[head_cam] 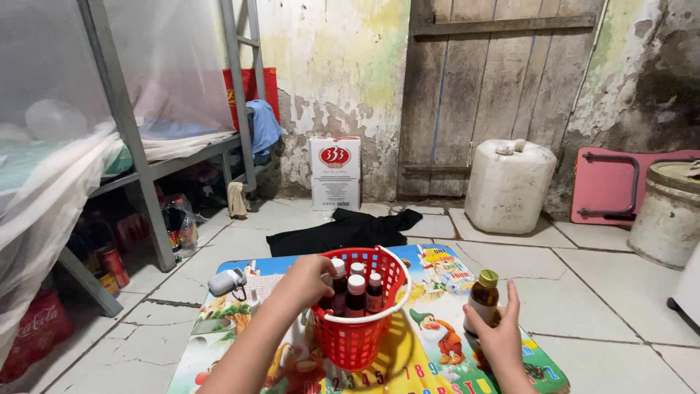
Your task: Sorting small brown bottles into a red plastic basket on a low table while sitting on the floor.
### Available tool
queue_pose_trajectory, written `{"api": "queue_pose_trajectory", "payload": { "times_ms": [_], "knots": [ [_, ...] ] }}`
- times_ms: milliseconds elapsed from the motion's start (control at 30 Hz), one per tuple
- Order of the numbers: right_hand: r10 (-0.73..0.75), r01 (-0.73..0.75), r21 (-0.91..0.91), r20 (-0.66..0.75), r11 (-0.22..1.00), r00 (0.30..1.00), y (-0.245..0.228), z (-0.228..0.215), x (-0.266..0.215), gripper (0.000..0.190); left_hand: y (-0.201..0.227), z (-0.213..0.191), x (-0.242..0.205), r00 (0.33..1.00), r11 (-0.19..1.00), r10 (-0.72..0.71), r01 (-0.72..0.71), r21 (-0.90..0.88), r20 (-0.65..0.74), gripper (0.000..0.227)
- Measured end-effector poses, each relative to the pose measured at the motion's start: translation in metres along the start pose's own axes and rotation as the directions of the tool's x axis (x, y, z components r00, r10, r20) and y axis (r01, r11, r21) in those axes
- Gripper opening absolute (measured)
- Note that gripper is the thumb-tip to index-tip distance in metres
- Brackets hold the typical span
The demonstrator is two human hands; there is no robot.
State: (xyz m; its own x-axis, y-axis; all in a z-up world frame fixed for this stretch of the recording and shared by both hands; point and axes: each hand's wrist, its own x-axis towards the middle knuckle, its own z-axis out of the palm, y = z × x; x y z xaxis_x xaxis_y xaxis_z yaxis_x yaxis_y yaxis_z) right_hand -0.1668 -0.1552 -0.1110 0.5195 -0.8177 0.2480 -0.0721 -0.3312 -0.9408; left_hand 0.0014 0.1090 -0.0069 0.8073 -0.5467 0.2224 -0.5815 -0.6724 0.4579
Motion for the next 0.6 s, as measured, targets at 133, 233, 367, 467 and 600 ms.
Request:
{"api": "queue_pose_trajectory", "payload": {
  "times_ms": [133,233,367,467,600],
  "knots": [
    [-0.018,0.017,-0.069,-0.024,0.997,1.000,0.004,0.001,0.004,0.064,0.002,0.003,-0.001,0.990,0.973,-0.081,0.104,-0.206,0.114,0.022],
    [-0.170,0.153,-0.114,-0.153,0.982,0.974,0.009,-0.002,0.001,0.059,-0.013,0.024,0.011,1.000,0.982,-0.022,0.023,-0.188,0.009,0.024],
    [-0.530,0.517,-0.121,-0.224,0.848,0.818,-0.030,0.013,-0.005,0.065,-0.015,0.028,0.021,1.000,1.000,0.007,-0.007,0.026,-0.010,0.043],
    [-0.574,0.610,0.220,-0.209,0.761,0.792,-0.098,0.021,-0.024,0.077,-0.015,0.030,0.020,0.999,0.998,0.046,-0.046,0.047,-0.010,0.051],
    [-0.432,0.379,0.243,0.231,0.893,0.872,-0.143,0.055,-0.022,0.079,-0.026,0.036,0.034,0.992,0.999,-0.001,-0.004,0.040,0.123,0.043]
  ]
}}
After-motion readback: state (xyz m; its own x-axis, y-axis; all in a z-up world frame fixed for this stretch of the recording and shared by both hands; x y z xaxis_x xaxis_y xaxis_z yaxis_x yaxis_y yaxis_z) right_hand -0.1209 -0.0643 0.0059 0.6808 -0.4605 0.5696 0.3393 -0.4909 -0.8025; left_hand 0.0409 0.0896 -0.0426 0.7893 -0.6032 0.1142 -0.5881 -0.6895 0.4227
